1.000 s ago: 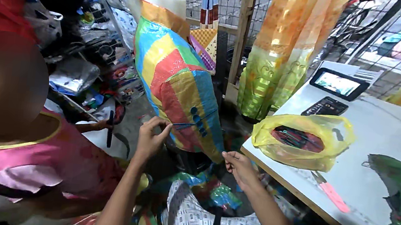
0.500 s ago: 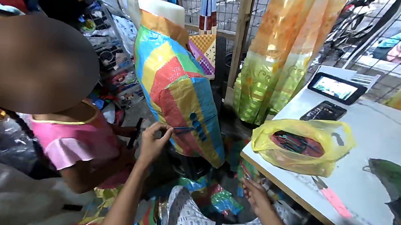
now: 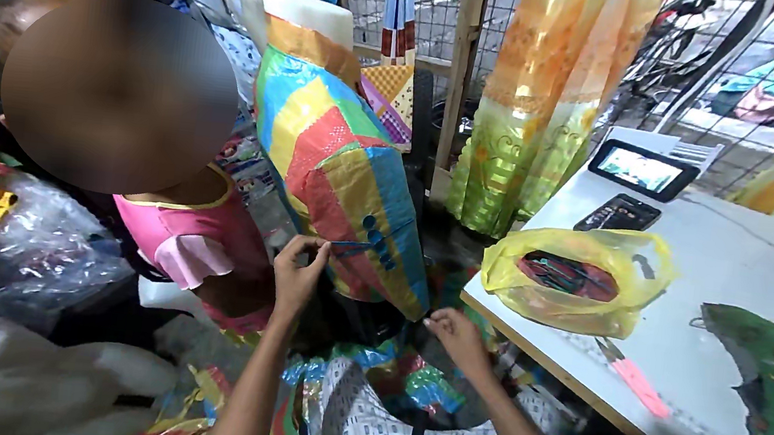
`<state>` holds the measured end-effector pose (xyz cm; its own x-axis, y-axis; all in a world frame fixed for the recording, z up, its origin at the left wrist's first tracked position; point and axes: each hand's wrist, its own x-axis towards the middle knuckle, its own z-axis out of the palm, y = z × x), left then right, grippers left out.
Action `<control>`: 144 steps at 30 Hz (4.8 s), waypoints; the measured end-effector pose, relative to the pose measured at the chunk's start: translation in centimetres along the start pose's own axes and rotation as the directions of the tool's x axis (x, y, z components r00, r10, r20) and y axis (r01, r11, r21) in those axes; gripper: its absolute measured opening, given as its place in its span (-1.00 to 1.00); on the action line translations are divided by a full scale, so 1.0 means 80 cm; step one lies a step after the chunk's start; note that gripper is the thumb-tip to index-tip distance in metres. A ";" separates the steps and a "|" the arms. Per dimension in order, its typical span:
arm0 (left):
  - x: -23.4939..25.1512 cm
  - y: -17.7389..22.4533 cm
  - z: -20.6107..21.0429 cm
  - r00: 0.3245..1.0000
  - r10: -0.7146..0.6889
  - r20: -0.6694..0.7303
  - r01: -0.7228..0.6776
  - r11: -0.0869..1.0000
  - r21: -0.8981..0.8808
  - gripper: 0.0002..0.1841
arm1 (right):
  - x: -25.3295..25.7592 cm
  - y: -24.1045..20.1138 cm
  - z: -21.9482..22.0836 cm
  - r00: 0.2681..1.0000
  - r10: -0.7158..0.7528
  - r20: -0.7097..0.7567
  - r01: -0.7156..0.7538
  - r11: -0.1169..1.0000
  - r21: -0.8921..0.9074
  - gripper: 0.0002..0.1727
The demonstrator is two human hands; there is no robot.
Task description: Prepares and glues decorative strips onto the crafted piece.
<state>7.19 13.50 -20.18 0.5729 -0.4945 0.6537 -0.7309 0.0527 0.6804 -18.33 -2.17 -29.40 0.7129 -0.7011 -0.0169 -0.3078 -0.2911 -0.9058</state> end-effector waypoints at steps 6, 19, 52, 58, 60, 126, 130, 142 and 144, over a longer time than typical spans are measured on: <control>-0.006 -0.001 0.019 0.975 -0.205 -0.083 0.177 0.950 -0.258 -0.56 | 0.029 -0.065 0.007 0.965 -0.203 -0.167 0.213 0.976 0.048 -0.64; -0.004 0.001 0.052 0.892 -0.452 0.012 0.401 0.780 -0.480 -0.92 | 0.021 -0.112 0.116 0.668 -0.733 -0.127 0.615 0.641 -0.459 -0.48; 0.010 -0.005 0.045 0.898 -0.439 0.036 0.429 0.853 -0.297 -0.84 | -0.140 0.120 0.018 0.994 0.091 0.066 -0.077 0.980 -0.186 -0.68; 0.006 -0.006 0.044 0.920 -0.382 0.089 0.391 0.878 -0.275 -0.94 | -0.234 0.155 -0.051 0.924 0.360 -0.132 -0.379 0.909 -0.176 -0.71; 0.001 0.007 0.033 0.913 -0.396 0.096 0.407 0.895 -0.183 -0.79 | -0.234 0.125 -0.075 0.920 0.360 -0.154 -0.383 0.910 -0.161 -0.67; -0.117 0.190 0.194 0.581 0.185 0.793 -0.094 0.983 -0.160 -0.74 | -0.155 -0.057 -0.172 0.999 0.021 -0.047 -0.032 0.972 -0.235 -0.67; -0.128 0.194 0.200 0.667 0.186 0.722 -0.196 0.978 -0.070 -0.74 | -0.156 -0.064 -0.148 0.985 0.038 -0.167 -0.090 0.943 -0.319 -0.64; -0.081 0.161 0.176 0.345 0.485 0.804 0.584 0.560 -0.588 -0.80 | -0.212 -0.034 -0.219 0.951 -0.309 -0.006 0.309 0.949 0.062 -0.65; -0.066 0.171 0.176 0.377 0.454 0.808 0.653 0.488 -0.579 -0.82 | -0.232 -0.038 -0.238 0.945 -0.293 -0.148 0.318 0.928 0.194 -0.77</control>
<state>-11.03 4.63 -19.00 -0.4153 -0.8630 0.2876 0.2321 0.2051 0.9508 -42.64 -0.67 -18.29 0.6704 -0.6731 0.3123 0.0637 -0.3672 -0.9280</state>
